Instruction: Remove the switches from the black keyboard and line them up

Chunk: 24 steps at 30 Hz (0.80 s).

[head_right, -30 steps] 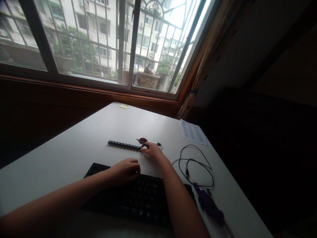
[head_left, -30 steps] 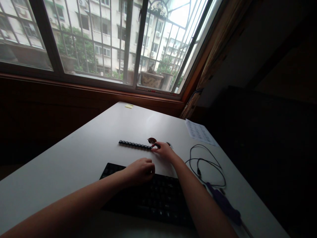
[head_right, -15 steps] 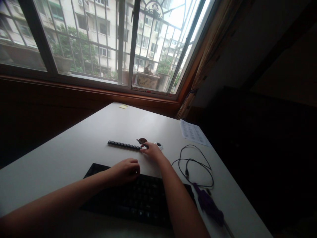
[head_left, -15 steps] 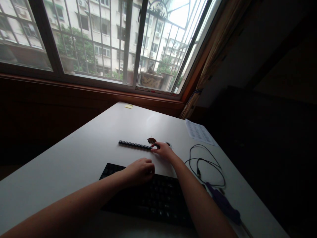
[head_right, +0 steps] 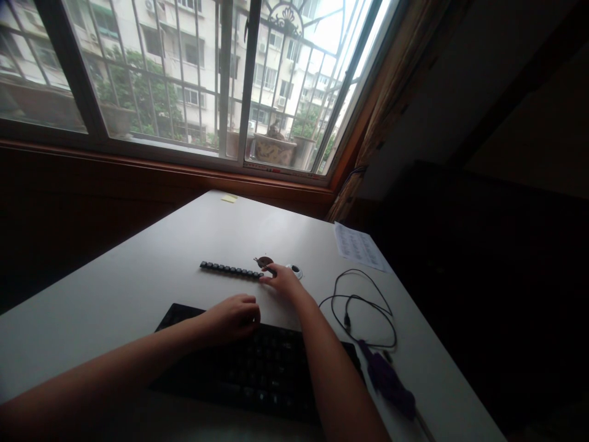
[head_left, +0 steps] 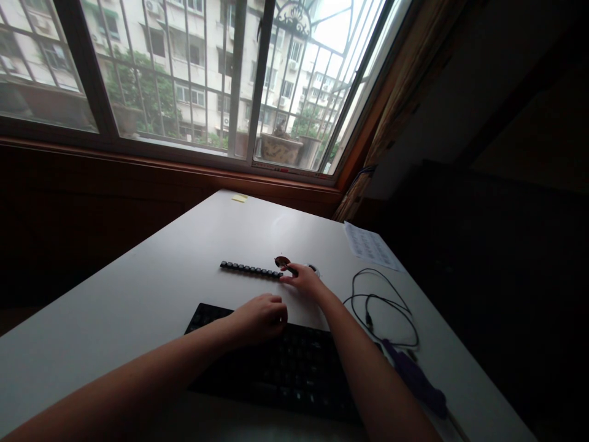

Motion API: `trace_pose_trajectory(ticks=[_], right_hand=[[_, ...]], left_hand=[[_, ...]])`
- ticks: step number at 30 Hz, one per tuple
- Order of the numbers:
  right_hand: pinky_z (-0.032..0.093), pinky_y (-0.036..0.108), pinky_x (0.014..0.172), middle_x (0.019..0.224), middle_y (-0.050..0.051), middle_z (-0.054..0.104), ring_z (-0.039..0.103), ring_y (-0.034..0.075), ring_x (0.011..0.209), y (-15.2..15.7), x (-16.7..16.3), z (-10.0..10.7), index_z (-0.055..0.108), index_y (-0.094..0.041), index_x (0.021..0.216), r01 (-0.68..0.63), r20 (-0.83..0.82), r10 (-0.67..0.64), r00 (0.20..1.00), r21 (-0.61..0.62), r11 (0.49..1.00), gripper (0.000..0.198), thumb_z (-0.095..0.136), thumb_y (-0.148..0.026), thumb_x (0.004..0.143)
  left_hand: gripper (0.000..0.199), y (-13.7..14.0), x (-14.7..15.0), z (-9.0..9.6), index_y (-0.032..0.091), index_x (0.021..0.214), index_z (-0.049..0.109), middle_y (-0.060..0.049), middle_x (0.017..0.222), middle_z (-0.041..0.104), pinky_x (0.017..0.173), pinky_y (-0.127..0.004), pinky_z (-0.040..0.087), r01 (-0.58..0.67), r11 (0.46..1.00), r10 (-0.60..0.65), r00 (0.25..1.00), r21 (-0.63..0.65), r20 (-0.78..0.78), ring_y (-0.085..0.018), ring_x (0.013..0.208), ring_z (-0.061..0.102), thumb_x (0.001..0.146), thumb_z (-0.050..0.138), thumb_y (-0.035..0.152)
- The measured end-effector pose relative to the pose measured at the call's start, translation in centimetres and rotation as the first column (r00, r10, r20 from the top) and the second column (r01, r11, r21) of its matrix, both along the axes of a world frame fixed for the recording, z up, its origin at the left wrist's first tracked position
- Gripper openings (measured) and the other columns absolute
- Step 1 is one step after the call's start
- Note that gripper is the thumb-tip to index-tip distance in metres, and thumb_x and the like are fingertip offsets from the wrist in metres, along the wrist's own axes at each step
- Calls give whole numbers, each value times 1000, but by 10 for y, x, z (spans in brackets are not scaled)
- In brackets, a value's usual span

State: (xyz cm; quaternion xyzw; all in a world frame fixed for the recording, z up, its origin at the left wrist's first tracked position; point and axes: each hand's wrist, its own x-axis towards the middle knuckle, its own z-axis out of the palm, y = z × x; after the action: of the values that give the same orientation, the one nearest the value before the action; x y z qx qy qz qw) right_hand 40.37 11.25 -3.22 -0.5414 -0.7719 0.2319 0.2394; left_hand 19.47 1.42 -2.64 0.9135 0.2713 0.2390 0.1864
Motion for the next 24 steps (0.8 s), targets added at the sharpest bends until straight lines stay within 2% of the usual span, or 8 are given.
trace_pose_trajectory(ticks=[4,7,10,12,14,17,20,24], right_hand=[[45,30,72,89,4,71,62,20,77,-8,4,6,66,-22,104,56,-58,-55,997,18,998,34,65,-48,82],[42,28,60,71,0,62,55,17,62,-19,10,9,58,-21,109,118,-120,-115,986,17,993,38,50,-52,90],[39,26,54,63,-4,52,49,15,55,-35,17,13,52,-22,111,145,-186,-141,972,7,989,36,35,-51,97],[41,27,56,65,-4,51,48,15,57,-49,22,16,51,-22,109,143,-262,-135,956,13,990,35,33,-50,98],[45,29,64,75,0,54,51,16,66,-65,26,21,55,-22,103,160,-342,-128,931,69,985,32,39,-50,96],[46,32,75,91,4,53,52,18,78,-90,31,28,66,-22,95,237,-336,-168,927,178,955,30,51,-48,93],[46,32,70,87,3,49,51,18,75,-116,33,34,71,-24,97,231,-312,-174,934,157,960,30,52,-47,93],[46,31,65,87,4,50,52,18,72,-142,29,34,71,-25,97,201,-369,-146,918,113,973,28,52,-47,94]], left_hand=[[8,-1,-1,3,18,88,66,-5,89,64,74,-27,47,4,1000,-4,1000,-12,-15,-19,82,59,84,60,12],[8,-1,0,4,18,88,66,-5,89,64,74,-27,47,-3,1000,3,999,-19,-34,-19,82,59,84,61,13],[8,-1,0,6,18,88,66,-5,89,64,74,-27,47,-4,1000,3,999,-24,-43,-19,81,59,85,61,13],[8,-1,0,7,18,87,66,-4,89,64,73,-26,47,-4,1000,3,999,-28,-38,-19,81,59,84,61,13],[7,-1,-1,8,18,87,66,-4,89,64,71,-26,46,-3,999,2,999,-36,-34,-18,80,59,84,62,13],[7,-1,-1,9,18,87,66,-4,89,64,70,-25,46,0,999,-1,1000,-51,-31,-17,78,59,85,62,13],[8,-2,-2,10,17,88,66,-5,90,64,70,-25,46,2,998,-3,1000,-56,-22,-17,79,59,84,61,12],[10,-2,-2,12,17,89,66,-5,91,63,69,-24,46,9,997,-10,1000,-78,-13,-16,78,59,84,60,10]])
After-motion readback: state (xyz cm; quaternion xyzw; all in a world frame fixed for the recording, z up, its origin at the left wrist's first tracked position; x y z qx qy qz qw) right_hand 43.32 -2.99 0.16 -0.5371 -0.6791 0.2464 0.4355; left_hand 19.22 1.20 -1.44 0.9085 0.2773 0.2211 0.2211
